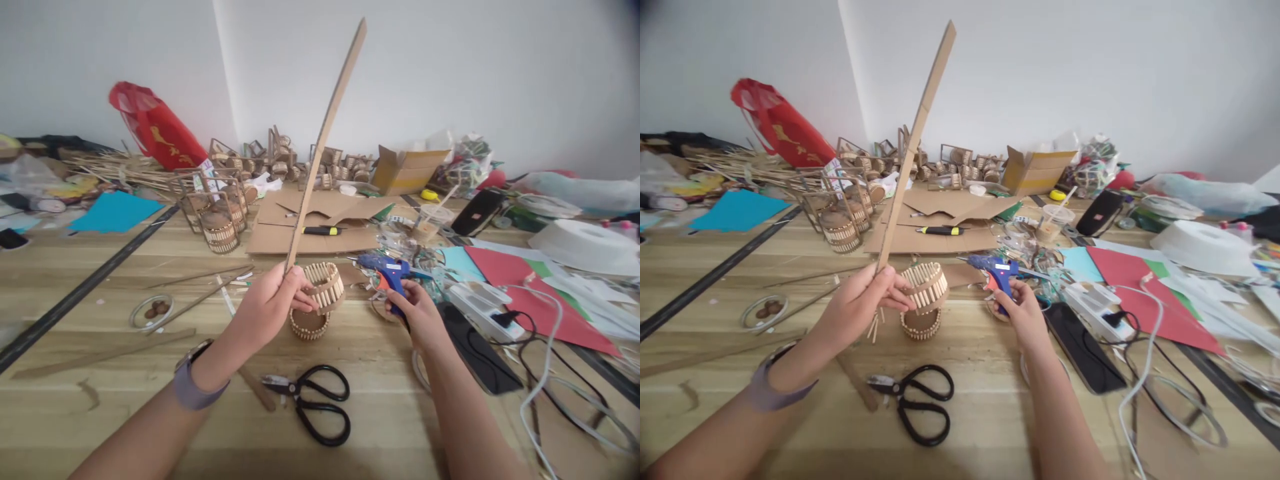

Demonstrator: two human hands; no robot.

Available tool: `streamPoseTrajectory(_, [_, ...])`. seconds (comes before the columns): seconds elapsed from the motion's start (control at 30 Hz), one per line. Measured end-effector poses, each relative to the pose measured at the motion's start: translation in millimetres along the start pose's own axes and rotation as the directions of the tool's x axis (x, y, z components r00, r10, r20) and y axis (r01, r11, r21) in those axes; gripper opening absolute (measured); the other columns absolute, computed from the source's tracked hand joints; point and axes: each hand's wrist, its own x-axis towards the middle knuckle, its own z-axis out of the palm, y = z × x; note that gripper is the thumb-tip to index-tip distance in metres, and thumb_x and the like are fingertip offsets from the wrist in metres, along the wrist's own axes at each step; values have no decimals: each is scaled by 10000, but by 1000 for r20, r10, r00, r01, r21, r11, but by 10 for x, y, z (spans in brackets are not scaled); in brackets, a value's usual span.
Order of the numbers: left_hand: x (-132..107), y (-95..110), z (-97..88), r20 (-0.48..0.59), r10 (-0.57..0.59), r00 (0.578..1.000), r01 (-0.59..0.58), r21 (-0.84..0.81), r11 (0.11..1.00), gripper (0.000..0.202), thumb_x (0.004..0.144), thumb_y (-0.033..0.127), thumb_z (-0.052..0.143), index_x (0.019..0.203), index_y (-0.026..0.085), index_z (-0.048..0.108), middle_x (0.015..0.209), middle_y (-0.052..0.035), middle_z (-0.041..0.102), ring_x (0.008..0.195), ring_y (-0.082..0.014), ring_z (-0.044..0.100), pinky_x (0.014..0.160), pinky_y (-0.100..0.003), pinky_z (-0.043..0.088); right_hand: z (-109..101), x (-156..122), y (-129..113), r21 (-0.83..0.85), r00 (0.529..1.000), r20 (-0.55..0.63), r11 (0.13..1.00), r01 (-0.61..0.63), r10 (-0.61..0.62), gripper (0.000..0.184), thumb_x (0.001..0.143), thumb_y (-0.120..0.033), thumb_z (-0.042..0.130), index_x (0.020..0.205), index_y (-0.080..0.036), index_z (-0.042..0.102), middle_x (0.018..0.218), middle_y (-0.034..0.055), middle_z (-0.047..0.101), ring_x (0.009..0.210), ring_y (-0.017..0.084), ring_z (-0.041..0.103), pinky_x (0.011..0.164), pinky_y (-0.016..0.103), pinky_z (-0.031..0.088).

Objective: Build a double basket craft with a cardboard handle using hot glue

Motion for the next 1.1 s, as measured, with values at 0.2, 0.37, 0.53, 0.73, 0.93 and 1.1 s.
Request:
streamPoseTrajectory(0.2, [-20,-106,-283,-148,35,988,-2,214,977,379,953,501,369,851,177,537,779,-71,717,728,-206,741,647,-299,602,71,-46,-13,-47,998,63,999,-21,24,531,575,-597,824,820,-203,565,533,-53,560,471,101,474,445,228,370])
streamPoseTrajectory(0.37, [63,-386,-329,-226,49,973,62,456,888,332,964,431,303,822,212,507,794,-88,732,781,-241,739,708,-350,575,76,-45,74,-155,994,107,988,4,12,498,647,-647,749,787,-196,591,511,-48,524,471,110,443,470,257,346])
streamPoseTrajectory(0.53, [202,-748,-205,-234,35,972,96,524,846,276,959,348,308,785,225,483,820,-107,733,825,-261,730,762,-381,553,75,-35,157,-284,990,141,959,12,29,511,669,-693,695,757,-206,570,506,-44,522,490,123,462,501,267,362])
streamPoseTrajectory(0.73, [212,-834,-302,-237,-3,971,140,563,815,369,997,393,250,891,200,548,716,-44,712,626,-193,696,605,-292,529,125,-83,150,-356,987,145,934,-6,62,518,581,-682,755,653,-202,575,498,-25,550,476,121,468,465,249,352])
streamPoseTrajectory(0.93, [202,-844,-716,-384,-26,923,312,709,633,383,978,326,274,819,158,579,691,-130,674,705,-290,675,671,-380,489,197,-137,146,-411,978,181,912,-18,101,487,568,-642,769,590,-196,575,473,-44,480,445,98,380,426,236,285])
streamPoseTrajectory(1.1, [175,-937,-712,-388,113,915,297,835,463,423,905,347,537,1178,24,548,1200,-302,594,1147,-416,547,955,-512,401,225,-173,160,-388,971,234,920,45,51,408,620,-577,762,614,-195,620,494,-35,494,467,112,405,441,244,316])
